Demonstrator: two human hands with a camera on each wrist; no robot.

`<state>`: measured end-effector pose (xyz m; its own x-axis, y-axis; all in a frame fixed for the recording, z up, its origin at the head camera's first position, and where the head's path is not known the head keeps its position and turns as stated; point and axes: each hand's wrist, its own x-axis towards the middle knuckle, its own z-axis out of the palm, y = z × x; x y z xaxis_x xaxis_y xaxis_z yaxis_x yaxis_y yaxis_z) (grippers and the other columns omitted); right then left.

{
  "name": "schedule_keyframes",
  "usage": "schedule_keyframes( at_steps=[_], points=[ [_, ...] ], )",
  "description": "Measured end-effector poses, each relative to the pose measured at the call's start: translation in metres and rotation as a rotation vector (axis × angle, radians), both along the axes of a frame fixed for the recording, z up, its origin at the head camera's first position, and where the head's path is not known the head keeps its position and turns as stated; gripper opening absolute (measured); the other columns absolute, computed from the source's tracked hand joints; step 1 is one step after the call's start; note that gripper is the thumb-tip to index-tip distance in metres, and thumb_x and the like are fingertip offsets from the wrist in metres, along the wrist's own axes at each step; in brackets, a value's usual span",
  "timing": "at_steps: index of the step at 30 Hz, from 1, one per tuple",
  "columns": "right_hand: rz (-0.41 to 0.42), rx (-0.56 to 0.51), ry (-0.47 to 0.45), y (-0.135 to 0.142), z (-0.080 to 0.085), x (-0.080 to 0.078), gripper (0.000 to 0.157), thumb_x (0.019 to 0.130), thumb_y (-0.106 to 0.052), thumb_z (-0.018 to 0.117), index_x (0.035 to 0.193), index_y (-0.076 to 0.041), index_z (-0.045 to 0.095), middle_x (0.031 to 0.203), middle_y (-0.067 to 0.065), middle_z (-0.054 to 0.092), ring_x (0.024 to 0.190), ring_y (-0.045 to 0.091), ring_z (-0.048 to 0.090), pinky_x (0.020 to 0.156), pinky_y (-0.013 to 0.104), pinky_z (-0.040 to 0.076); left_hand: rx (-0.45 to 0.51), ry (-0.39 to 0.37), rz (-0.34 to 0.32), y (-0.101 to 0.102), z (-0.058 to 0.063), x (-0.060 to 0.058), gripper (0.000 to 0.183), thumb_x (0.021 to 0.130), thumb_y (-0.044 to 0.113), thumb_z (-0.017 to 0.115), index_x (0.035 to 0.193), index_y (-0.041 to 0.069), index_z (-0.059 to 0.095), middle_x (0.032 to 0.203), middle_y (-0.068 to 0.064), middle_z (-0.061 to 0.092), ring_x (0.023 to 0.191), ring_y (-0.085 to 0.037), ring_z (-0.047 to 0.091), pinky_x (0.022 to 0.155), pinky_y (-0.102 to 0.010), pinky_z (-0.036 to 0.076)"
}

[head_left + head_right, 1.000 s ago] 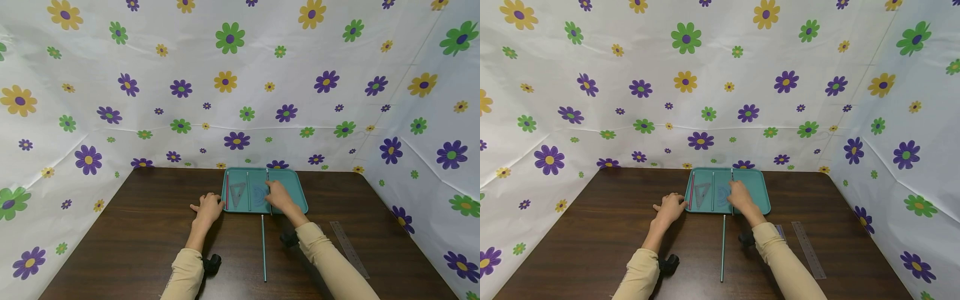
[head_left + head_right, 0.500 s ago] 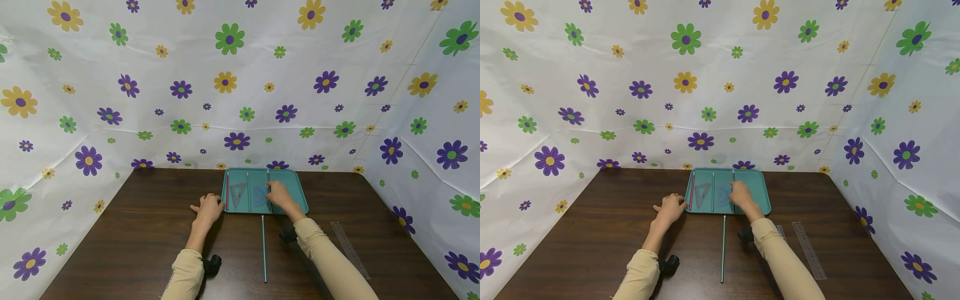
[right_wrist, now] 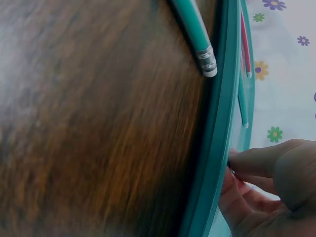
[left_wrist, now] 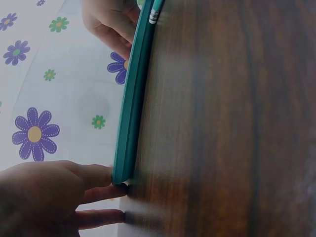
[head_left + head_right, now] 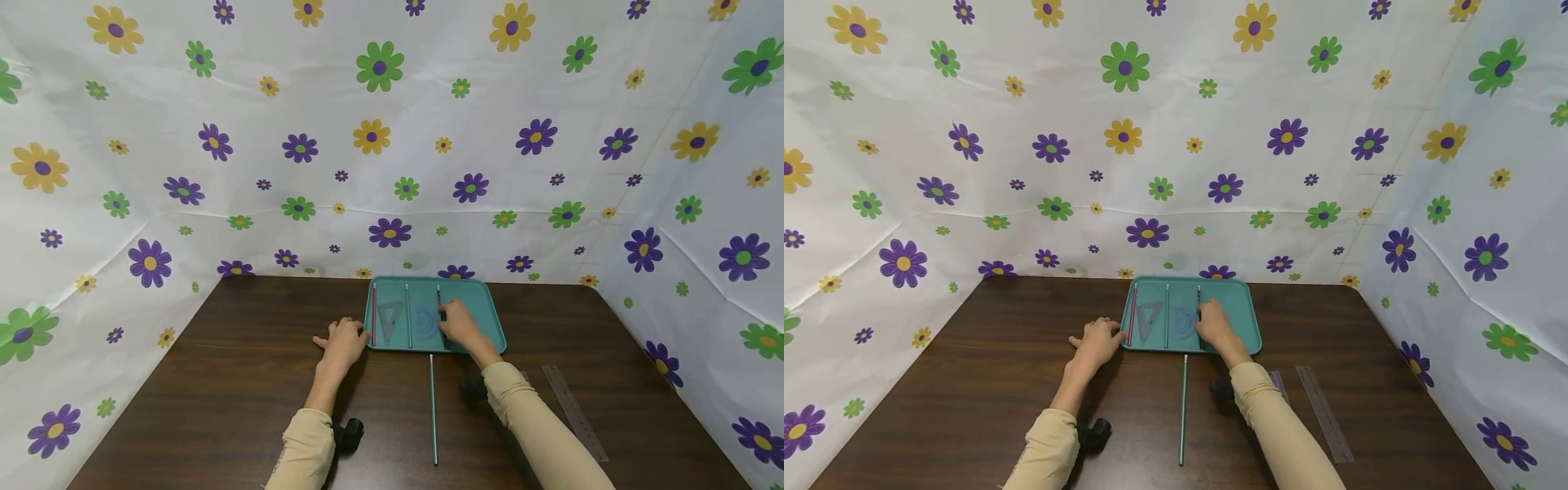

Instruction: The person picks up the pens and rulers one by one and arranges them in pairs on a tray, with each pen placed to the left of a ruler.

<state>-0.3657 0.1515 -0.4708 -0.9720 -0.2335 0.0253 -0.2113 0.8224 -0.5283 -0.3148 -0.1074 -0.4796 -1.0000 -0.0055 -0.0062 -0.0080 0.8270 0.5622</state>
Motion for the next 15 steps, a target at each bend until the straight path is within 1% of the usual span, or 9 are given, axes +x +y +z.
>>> schedule_keyframes(
  at_steps=[1, 2, 5, 7, 11, 15],
  points=[
    [-0.002, 0.002, 0.001, 0.0004, -0.0006, 0.0007, 0.043, 0.092, 0.002, 0.060, 0.133, 0.014, 0.055, 0.136, 0.036, 0.047, 0.110, 0.040, 0.057, 0.074, 0.041, 0.051, 0.001, -0.003, 0.000, 0.0002, 0.0000, 0.0002, 0.038, 0.101, 0.027, 0.057, 0.132, 0.006, 0.064, 0.146, -0.020, 0.048, 0.143, -0.051, 0.028, 0.104, -0.086, 0.004],
    [-0.004, -0.004, -0.004, 0.0006, -0.0009, 0.0011, 0.043, 0.092, 0.001, 0.061, 0.133, 0.013, 0.055, 0.135, 0.036, 0.047, 0.106, 0.039, 0.060, 0.073, 0.040, 0.052, 0.003, -0.002, 0.000, 0.0002, 0.0000, 0.0005, 0.038, 0.101, 0.027, 0.057, 0.132, 0.006, 0.064, 0.146, -0.020, 0.049, 0.143, -0.051, 0.028, 0.104, -0.086, 0.004],
    [-0.004, -0.036, -0.024, 0.0006, -0.0011, 0.0013, 0.044, 0.093, 0.001, 0.061, 0.135, 0.013, 0.054, 0.136, 0.036, 0.045, 0.085, 0.030, 0.061, 0.060, 0.033, 0.050, 0.011, 0.004, 0.005, 0.0002, 0.0002, 0.0005, 0.037, 0.101, 0.027, 0.057, 0.131, 0.006, 0.064, 0.145, -0.020, 0.049, 0.142, -0.051, 0.028, 0.104, -0.086, 0.004],
    [-0.008, -0.049, -0.040, 0.0005, -0.0011, 0.0013, 0.045, 0.093, 0.000, 0.061, 0.136, 0.011, 0.053, 0.137, 0.035, 0.044, 0.077, 0.025, 0.059, 0.056, 0.029, 0.049, 0.011, 0.006, 0.006, 0.0002, 0.0002, 0.0009, 0.037, 0.101, 0.026, 0.057, 0.131, 0.006, 0.064, 0.145, -0.020, 0.049, 0.142, -0.051, 0.028, 0.103, -0.086, 0.004],
    [-0.018, -0.058, -0.037, 0.0011, -0.0007, 0.0030, 0.047, 0.093, -0.002, 0.063, 0.137, 0.010, 0.053, 0.133, 0.032, 0.048, 0.081, 0.024, 0.060, 0.061, 0.031, 0.053, 0.008, 0.009, 0.001, 0.0012, 0.0002, 0.0012, 0.037, 0.101, 0.026, 0.057, 0.130, 0.006, 0.065, 0.145, -0.021, 0.049, 0.141, -0.052, 0.029, 0.102, -0.087, 0.004],
    [-0.018, -0.072, -0.001, 0.0020, -0.0015, 0.0058, 0.048, 0.093, -0.004, 0.065, 0.137, 0.009, 0.053, 0.123, 0.027, 0.055, 0.083, 0.026, 0.062, 0.072, 0.038, 0.056, -0.002, 0.005, 0.000, 0.0017, 0.0000, 0.0006, 0.037, 0.101, 0.026, 0.058, 0.131, 0.006, 0.065, 0.146, -0.021, 0.049, 0.141, -0.052, 0.029, 0.102, -0.087, 0.005]
  ],
)
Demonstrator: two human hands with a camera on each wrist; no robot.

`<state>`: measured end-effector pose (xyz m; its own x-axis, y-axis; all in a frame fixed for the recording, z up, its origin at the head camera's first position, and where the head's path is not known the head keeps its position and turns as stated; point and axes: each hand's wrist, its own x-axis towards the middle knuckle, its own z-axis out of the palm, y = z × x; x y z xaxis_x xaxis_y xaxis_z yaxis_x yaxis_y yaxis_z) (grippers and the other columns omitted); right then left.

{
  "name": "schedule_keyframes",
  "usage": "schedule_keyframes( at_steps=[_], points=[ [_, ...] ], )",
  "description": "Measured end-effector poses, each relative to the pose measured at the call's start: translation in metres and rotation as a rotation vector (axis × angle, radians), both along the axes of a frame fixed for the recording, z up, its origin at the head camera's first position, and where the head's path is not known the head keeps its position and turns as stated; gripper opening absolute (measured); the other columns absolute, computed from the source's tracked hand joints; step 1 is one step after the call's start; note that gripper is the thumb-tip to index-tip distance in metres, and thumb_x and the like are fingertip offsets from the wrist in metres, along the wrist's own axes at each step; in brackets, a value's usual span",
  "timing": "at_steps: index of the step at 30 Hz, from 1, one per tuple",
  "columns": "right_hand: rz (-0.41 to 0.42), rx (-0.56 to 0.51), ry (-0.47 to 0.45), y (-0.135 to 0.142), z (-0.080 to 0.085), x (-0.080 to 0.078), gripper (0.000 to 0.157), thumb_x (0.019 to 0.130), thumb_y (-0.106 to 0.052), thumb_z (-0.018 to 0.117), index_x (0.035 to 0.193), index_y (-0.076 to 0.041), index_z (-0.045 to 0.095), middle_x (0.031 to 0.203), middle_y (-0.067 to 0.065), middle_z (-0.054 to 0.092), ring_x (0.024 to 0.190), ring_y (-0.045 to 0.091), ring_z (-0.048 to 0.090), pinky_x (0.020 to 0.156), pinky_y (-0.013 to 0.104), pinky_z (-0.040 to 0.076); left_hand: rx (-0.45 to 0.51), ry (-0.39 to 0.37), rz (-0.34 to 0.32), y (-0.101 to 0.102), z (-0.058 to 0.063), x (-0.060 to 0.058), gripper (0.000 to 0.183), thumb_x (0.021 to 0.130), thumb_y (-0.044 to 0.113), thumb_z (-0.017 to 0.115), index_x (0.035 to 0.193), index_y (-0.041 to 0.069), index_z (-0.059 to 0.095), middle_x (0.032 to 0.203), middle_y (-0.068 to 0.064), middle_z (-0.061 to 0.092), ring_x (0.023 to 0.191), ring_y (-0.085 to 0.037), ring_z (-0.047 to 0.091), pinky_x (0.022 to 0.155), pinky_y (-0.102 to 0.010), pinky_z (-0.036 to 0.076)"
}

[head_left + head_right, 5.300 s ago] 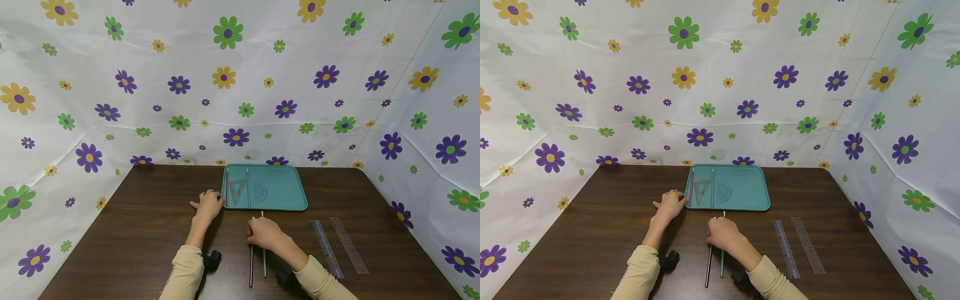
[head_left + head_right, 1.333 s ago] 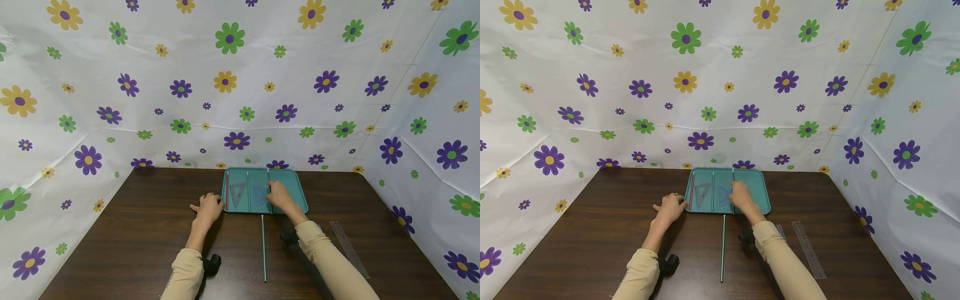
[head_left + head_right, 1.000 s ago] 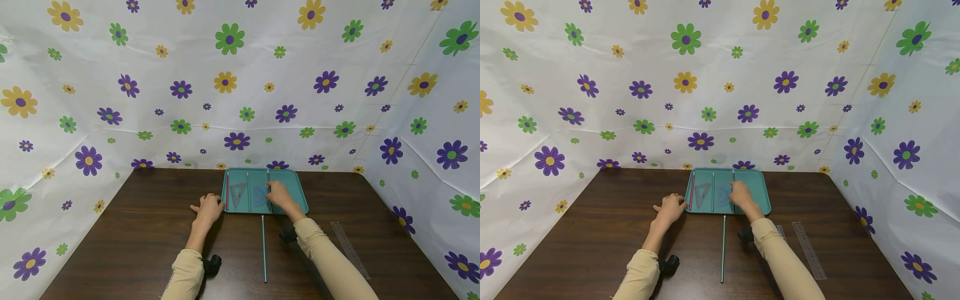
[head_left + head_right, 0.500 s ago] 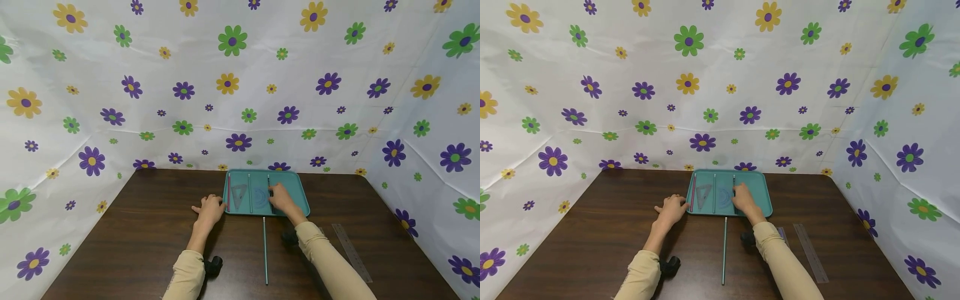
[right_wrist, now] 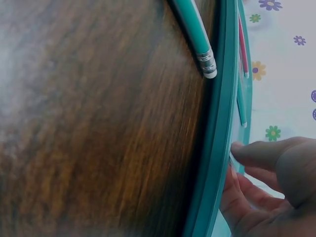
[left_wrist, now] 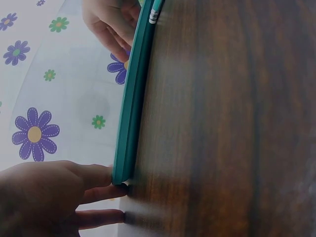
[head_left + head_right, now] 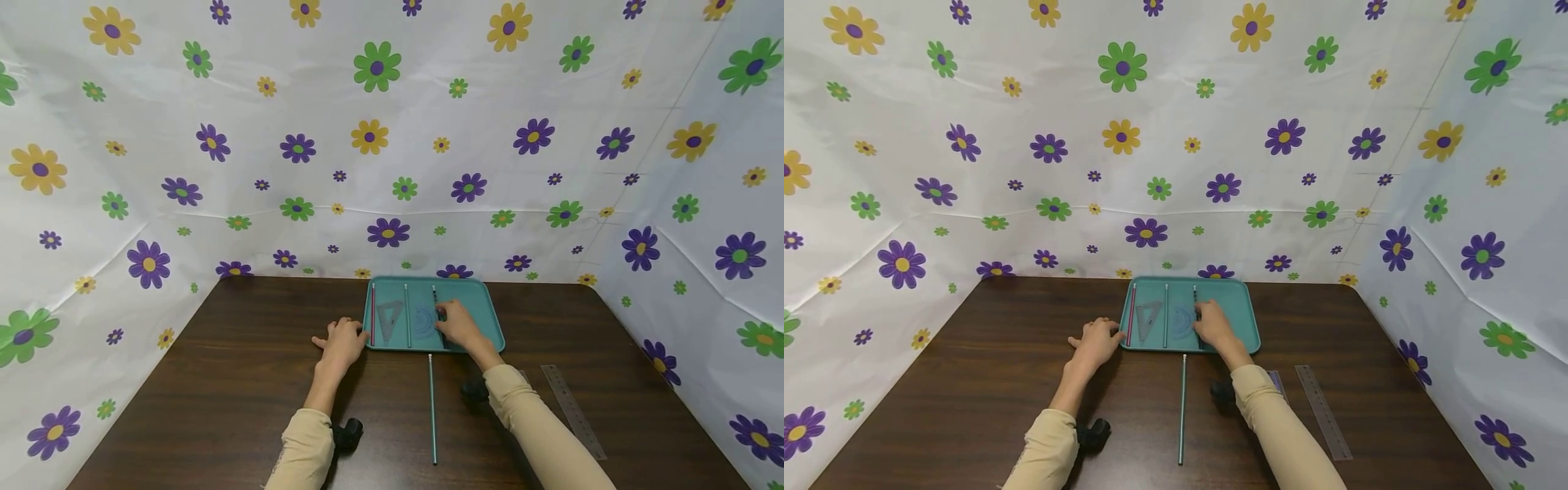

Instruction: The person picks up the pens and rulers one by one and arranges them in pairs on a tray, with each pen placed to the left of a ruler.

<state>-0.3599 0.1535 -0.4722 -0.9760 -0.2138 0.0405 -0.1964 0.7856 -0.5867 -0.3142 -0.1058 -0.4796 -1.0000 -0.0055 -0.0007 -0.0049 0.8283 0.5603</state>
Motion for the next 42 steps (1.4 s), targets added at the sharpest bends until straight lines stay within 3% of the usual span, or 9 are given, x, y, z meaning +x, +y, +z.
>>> schedule_keyframes(
  at_steps=[8, 19, 27, 32, 42],
  points=[
    [0.007, -0.012, 0.053, 0.002, 0.000, 0.006, 0.047, 0.091, -0.007, 0.066, 0.134, 0.008, 0.056, 0.118, 0.026, 0.058, 0.107, 0.037, 0.058, 0.092, 0.052, 0.050, -0.004, -0.007, -0.001, 0.001, 0.001, 0.001, 0.037, 0.101, 0.027, 0.058, 0.131, 0.006, 0.065, 0.146, -0.021, 0.049, 0.141, -0.052, 0.030, 0.102, -0.087, 0.006],
    [0.013, -0.002, 0.091, 0.010, 0.003, 0.020, 0.042, 0.090, -0.009, 0.067, 0.130, 0.004, 0.061, 0.115, 0.022, 0.059, 0.104, 0.035, 0.058, 0.088, 0.050, 0.051, 0.007, -0.017, 0.008, -0.002, 0.001, 0.003, 0.038, 0.101, 0.027, 0.057, 0.132, 0.006, 0.064, 0.147, -0.021, 0.047, 0.143, -0.051, 0.028, 0.104, -0.086, 0.004],
    [0.057, 0.025, 0.132, 0.018, 0.011, 0.033, 0.041, 0.091, -0.008, 0.066, 0.130, 0.004, 0.061, 0.114, 0.023, 0.060, 0.104, 0.037, 0.059, 0.086, 0.052, 0.051, -0.001, -0.010, 0.001, 0.000, 0.002, 0.002, 0.038, 0.101, 0.027, 0.057, 0.132, 0.006, 0.064, 0.147, -0.021, 0.048, 0.142, -0.052, 0.028, 0.103, -0.086, 0.005],
    [0.089, 0.071, 0.171, 0.026, 0.018, 0.045, 0.041, 0.089, -0.008, 0.068, 0.128, 0.005, 0.062, 0.110, 0.020, 0.061, 0.097, 0.034, 0.060, 0.079, 0.047, 0.052, 0.001, -0.012, -0.001, 0.001, 0.001, 0.002, 0.037, 0.101, 0.027, 0.057, 0.132, 0.006, 0.064, 0.147, -0.021, 0.048, 0.142, -0.052, 0.028, 0.103, -0.086, 0.005],
    [0.037, 0.159, 0.092, 0.044, 0.023, 0.062, 0.041, 0.091, -0.014, 0.070, 0.130, -0.003, 0.063, 0.116, 0.015, 0.061, 0.102, 0.031, 0.062, 0.078, 0.043, 0.055, 0.002, -0.014, 0.002, 0.001, 0.003, 0.002, 0.037, 0.101, 0.026, 0.057, 0.132, 0.006, 0.064, 0.146, -0.021, 0.048, 0.142, -0.052, 0.028, 0.103, -0.086, 0.004]
  ],
)
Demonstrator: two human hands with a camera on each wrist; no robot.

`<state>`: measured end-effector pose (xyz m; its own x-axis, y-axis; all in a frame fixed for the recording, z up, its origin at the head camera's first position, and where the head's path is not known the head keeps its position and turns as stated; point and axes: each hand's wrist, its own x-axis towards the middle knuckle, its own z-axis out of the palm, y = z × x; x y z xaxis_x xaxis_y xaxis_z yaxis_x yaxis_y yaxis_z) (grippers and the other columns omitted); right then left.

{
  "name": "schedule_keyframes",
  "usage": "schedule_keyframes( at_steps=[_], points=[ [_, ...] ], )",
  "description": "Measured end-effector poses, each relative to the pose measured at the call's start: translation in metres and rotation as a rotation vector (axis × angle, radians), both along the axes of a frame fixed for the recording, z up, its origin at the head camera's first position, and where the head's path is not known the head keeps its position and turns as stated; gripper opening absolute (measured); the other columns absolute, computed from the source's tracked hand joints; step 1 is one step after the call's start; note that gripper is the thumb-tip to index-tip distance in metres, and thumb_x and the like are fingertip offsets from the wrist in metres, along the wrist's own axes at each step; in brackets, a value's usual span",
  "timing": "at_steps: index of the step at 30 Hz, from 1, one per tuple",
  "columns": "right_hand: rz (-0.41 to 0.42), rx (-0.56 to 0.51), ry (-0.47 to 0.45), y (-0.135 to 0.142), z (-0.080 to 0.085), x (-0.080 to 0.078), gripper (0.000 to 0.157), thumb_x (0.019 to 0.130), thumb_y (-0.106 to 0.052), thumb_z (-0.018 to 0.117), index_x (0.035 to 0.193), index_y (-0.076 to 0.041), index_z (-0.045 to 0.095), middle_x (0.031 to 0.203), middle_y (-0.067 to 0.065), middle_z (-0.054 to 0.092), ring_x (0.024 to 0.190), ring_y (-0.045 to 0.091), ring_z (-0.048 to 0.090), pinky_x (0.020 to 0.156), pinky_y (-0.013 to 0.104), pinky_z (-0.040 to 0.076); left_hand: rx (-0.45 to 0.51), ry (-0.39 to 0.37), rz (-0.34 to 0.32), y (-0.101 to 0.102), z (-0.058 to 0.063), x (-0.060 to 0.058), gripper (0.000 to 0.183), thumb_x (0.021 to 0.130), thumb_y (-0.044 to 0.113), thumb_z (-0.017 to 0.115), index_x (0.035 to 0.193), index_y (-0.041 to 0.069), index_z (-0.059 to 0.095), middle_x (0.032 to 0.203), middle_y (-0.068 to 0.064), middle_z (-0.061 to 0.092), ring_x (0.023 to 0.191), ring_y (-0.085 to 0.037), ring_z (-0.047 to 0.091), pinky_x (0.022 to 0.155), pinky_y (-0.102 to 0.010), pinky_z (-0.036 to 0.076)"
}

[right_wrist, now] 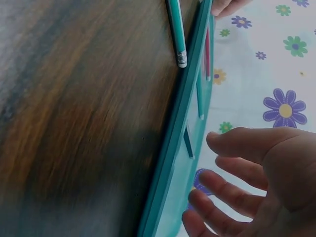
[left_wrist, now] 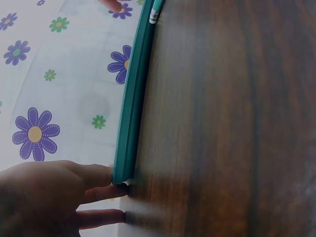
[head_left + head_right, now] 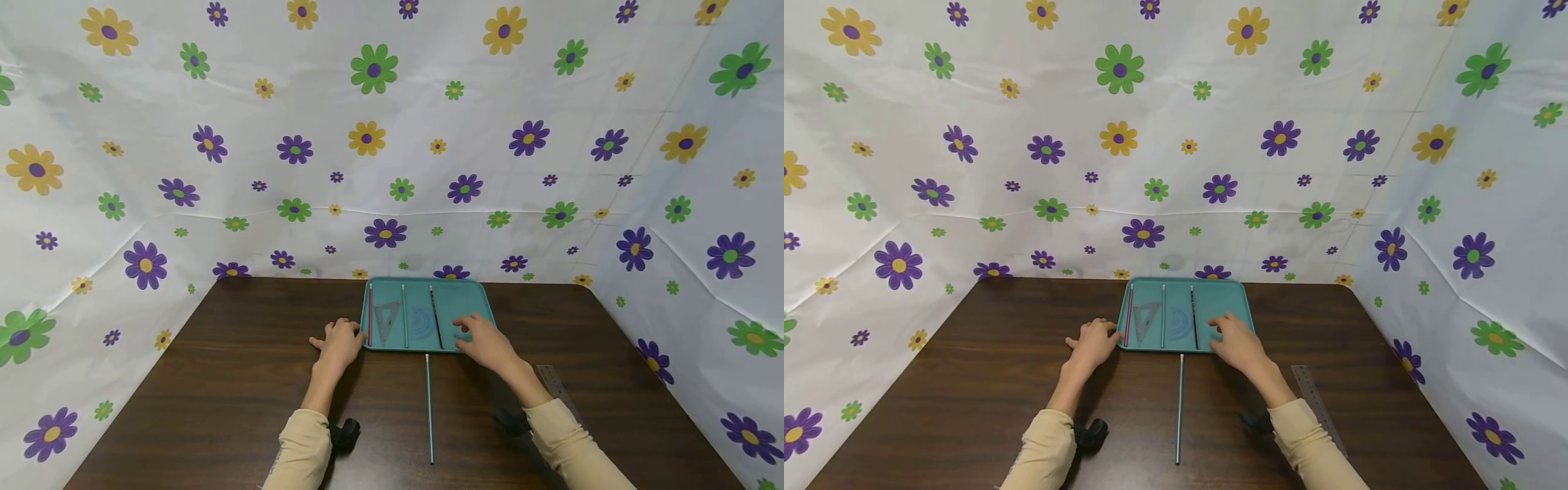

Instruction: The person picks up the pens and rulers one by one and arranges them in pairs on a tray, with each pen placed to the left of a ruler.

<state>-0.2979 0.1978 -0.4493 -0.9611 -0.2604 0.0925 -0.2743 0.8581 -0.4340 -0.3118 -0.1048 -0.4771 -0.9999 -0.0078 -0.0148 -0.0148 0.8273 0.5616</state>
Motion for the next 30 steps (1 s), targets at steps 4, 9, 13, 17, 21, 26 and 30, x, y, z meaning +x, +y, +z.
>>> schedule_keyframes(
  at_steps=[4, 9, 13, 17, 21, 26, 30],
  points=[
    [-0.005, 0.018, -0.010, 0.006, 0.002, 0.010, 0.041, 0.091, -0.015, 0.070, 0.129, -0.003, 0.063, 0.115, 0.016, 0.061, 0.098, 0.031, 0.062, 0.077, 0.045, 0.055, 0.001, -0.001, 0.002, 0.000, -0.001, 0.000, 0.038, 0.101, 0.026, 0.057, 0.132, 0.005, 0.064, 0.147, -0.022, 0.048, 0.142, -0.052, 0.028, 0.103, -0.086, 0.005],
    [-0.015, 0.026, -0.053, 0.014, 0.004, 0.025, 0.043, 0.090, -0.014, 0.071, 0.131, -0.003, 0.061, 0.116, 0.018, 0.060, 0.101, 0.036, 0.059, 0.079, 0.050, 0.054, -0.003, -0.004, 0.003, 0.000, -0.001, 0.000, 0.038, 0.101, 0.027, 0.058, 0.132, 0.005, 0.064, 0.147, -0.021, 0.047, 0.142, -0.052, 0.028, 0.104, -0.086, 0.005],
    [-0.051, 0.035, -0.073, 0.021, 0.004, 0.032, 0.046, 0.090, -0.015, 0.071, 0.132, -0.003, 0.059, 0.121, 0.021, 0.058, 0.103, 0.038, 0.059, 0.077, 0.051, 0.054, -0.004, 0.000, 0.001, -0.002, 0.000, -0.001, 0.038, 0.101, 0.026, 0.057, 0.132, 0.005, 0.064, 0.147, -0.022, 0.047, 0.142, -0.052, 0.028, 0.103, -0.086, 0.006],
    [-0.082, 0.030, -0.089, 0.029, 0.004, 0.038, 0.047, 0.089, -0.015, 0.071, 0.133, -0.003, 0.058, 0.121, 0.021, 0.057, 0.095, 0.033, 0.062, 0.070, 0.044, 0.053, -0.003, 0.000, -0.002, -0.004, 0.001, -0.001, 0.038, 0.101, 0.026, 0.057, 0.132, 0.005, 0.063, 0.147, -0.023, 0.047, 0.142, -0.052, 0.028, 0.103, -0.086, 0.005],
    [-0.102, 0.015, -0.100, 0.038, 0.003, 0.044, 0.048, 0.090, -0.015, 0.071, 0.133, -0.001, 0.057, 0.117, 0.021, 0.057, 0.083, 0.024, 0.059, 0.062, 0.037, 0.049, -0.007, 0.002, -0.002, -0.004, 0.001, -0.001, 0.038, 0.101, 0.026, 0.057, 0.132, 0.004, 0.063, 0.147, -0.022, 0.047, 0.142, -0.052, 0.028, 0.103, -0.086, 0.005],
    [-0.125, 0.013, -0.108, 0.052, 0.004, 0.051, 0.047, 0.089, -0.015, 0.071, 0.130, 0.001, 0.058, 0.115, 0.023, 0.058, 0.091, 0.030, 0.060, 0.066, 0.043, 0.052, -0.005, 0.004, -0.010, -0.001, -0.002, -0.001, 0.038, 0.102, 0.027, 0.057, 0.132, 0.005, 0.063, 0.147, -0.021, 0.047, 0.142, -0.052, 0.028, 0.103, -0.086, 0.005],
    [-0.143, 0.033, -0.121, 0.060, 0.005, 0.055, 0.049, 0.087, -0.017, 0.073, 0.130, 0.002, 0.058, 0.115, 0.024, 0.058, 0.095, 0.034, 0.062, 0.071, 0.050, 0.053, 0.000, 0.006, -0.006, -0.001, -0.004, 0.000, 0.038, 0.102, 0.027, 0.057, 0.132, 0.006, 0.063, 0.147, -0.021, 0.048, 0.142, -0.052, 0.029, 0.103, -0.086, 0.005]
  ],
)
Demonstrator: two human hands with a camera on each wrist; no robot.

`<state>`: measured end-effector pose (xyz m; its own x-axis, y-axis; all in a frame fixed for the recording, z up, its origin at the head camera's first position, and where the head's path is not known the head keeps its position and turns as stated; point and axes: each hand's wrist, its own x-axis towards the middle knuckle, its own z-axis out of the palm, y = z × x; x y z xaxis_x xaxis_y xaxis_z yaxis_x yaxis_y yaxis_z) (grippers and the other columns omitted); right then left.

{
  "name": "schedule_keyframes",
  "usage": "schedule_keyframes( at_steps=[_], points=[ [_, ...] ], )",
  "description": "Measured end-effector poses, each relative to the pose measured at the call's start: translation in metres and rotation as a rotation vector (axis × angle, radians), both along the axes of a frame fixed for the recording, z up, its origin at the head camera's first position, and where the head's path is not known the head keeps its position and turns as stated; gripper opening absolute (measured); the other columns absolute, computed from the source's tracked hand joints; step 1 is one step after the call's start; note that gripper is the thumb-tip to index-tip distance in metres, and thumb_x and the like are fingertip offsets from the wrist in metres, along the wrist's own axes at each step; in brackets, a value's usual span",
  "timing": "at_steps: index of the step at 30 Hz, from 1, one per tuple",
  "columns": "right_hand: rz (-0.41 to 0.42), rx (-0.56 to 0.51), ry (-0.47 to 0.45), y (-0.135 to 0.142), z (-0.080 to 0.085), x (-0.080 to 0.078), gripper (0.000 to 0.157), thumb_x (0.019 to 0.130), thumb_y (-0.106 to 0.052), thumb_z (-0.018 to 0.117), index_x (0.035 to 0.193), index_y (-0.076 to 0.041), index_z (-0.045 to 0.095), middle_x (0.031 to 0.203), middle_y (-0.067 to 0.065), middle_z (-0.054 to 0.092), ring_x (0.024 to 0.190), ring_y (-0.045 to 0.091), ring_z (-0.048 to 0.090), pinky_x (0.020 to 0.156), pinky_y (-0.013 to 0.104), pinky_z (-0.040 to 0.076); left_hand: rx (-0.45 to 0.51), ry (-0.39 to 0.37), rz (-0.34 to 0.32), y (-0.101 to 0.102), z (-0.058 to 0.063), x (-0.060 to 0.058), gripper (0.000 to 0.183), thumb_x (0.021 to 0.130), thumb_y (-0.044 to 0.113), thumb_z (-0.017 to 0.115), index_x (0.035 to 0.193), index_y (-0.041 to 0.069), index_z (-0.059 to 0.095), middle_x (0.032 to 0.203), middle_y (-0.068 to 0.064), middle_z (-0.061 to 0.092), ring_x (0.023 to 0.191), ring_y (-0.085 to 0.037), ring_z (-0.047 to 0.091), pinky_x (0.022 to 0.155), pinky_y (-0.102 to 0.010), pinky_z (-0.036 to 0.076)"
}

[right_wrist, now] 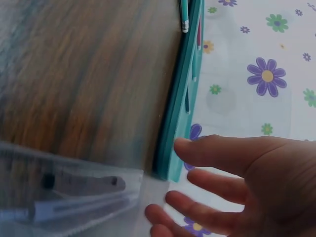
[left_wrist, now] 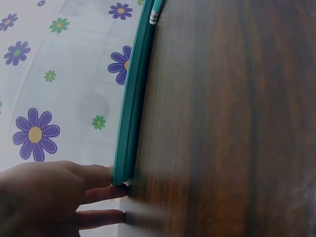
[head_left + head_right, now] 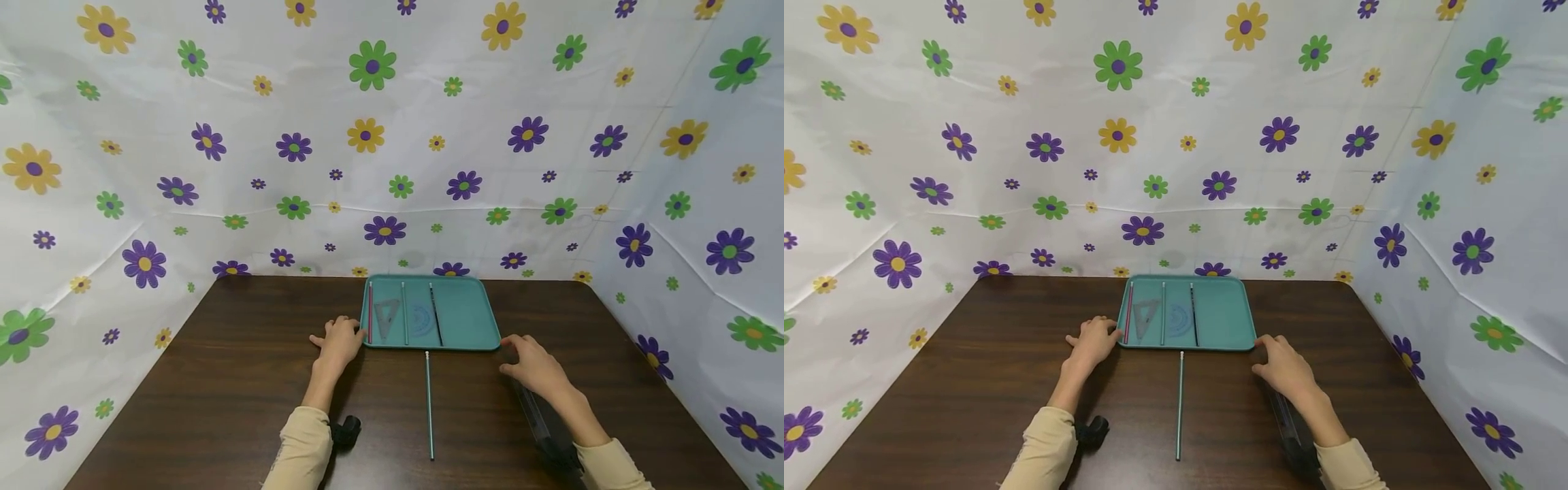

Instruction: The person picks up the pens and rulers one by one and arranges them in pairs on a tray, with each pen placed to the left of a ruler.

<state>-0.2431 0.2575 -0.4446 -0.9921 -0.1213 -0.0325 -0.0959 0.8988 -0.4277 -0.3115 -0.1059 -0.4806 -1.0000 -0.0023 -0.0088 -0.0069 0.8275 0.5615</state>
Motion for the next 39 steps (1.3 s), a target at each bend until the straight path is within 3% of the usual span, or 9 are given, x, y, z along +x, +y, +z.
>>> schedule_keyframes(
  at_steps=[9, 16, 22, 27, 33, 39],
  points=[
    [-0.022, 0.093, -0.082, 0.005, 0.004, 0.011, 0.063, 0.083, -0.020, 0.078, 0.136, 0.004, 0.053, 0.125, 0.029, 0.057, 0.105, 0.044, 0.061, 0.077, 0.055, 0.054, 0.000, 0.003, 0.002, 0.001, 0.003, 0.002, 0.038, 0.101, 0.026, 0.057, 0.132, 0.005, 0.063, 0.146, -0.022, 0.048, 0.142, -0.052, 0.029, 0.103, -0.086, 0.006],
    [-0.015, 0.131, -0.145, 0.004, 0.002, 0.016, 0.064, 0.082, -0.019, 0.080, 0.135, 0.006, 0.054, 0.126, 0.029, 0.058, 0.111, 0.048, 0.058, 0.078, 0.054, 0.054, 0.003, -0.003, -0.002, 0.002, 0.003, 0.002, 0.038, 0.101, 0.026, 0.057, 0.132, 0.005, 0.063, 0.147, -0.022, 0.048, 0.142, -0.052, 0.028, 0.103, -0.086, 0.005],
    [-0.015, 0.177, -0.077, 0.000, -0.003, 0.018, 0.052, 0.081, -0.009, 0.078, 0.126, 0.009, 0.060, 0.118, 0.029, 0.059, 0.102, 0.045, 0.062, 0.076, 0.051, 0.055, -0.002, -0.001, -0.003, 0.001, 0.004, 0.001, 0.038, 0.101, 0.025, 0.057, 0.132, 0.005, 0.063, 0.147, -0.023, 0.047, 0.142, -0.052, 0.028, 0.103, -0.086, 0.006],
    [-0.020, 0.180, -0.080, -0.001, -0.004, 0.017, 0.043, 0.083, 0.001, 0.070, 0.124, 0.010, 0.060, 0.115, 0.029, 0.058, 0.092, 0.039, 0.064, 0.066, 0.043, 0.052, -0.004, -0.005, -0.006, 0.001, 0.004, 0.002, 0.038, 0.101, 0.026, 0.057, 0.132, 0.004, 0.063, 0.147, -0.023, 0.047, 0.142, -0.052, 0.028, 0.103, -0.086, 0.007],
    [-0.022, 0.110, -0.109, 0.002, -0.003, 0.013, 0.053, 0.083, -0.002, 0.072, 0.131, 0.010, 0.053, 0.116, 0.033, 0.052, 0.081, 0.030, 0.059, 0.061, 0.039, 0.048, -0.006, -0.002, -0.008, 0.000, 0.003, 0.000, 0.038, 0.102, 0.026, 0.057, 0.133, 0.005, 0.063, 0.147, -0.023, 0.046, 0.142, -0.052, 0.028, 0.102, -0.087, 0.006],
    [-0.045, 0.070, -0.123, 0.002, -0.006, 0.013, 0.062, 0.082, -0.007, 0.074, 0.136, 0.008, 0.047, 0.123, 0.038, 0.045, 0.077, 0.030, 0.055, 0.062, 0.041, 0.047, -0.008, -0.006, -0.007, 0.000, 0.002, -0.002, 0.038, 0.101, 0.025, 0.057, 0.133, 0.004, 0.062, 0.148, -0.023, 0.046, 0.142, -0.053, 0.028, 0.102, -0.087, 0.006]
  ],
)
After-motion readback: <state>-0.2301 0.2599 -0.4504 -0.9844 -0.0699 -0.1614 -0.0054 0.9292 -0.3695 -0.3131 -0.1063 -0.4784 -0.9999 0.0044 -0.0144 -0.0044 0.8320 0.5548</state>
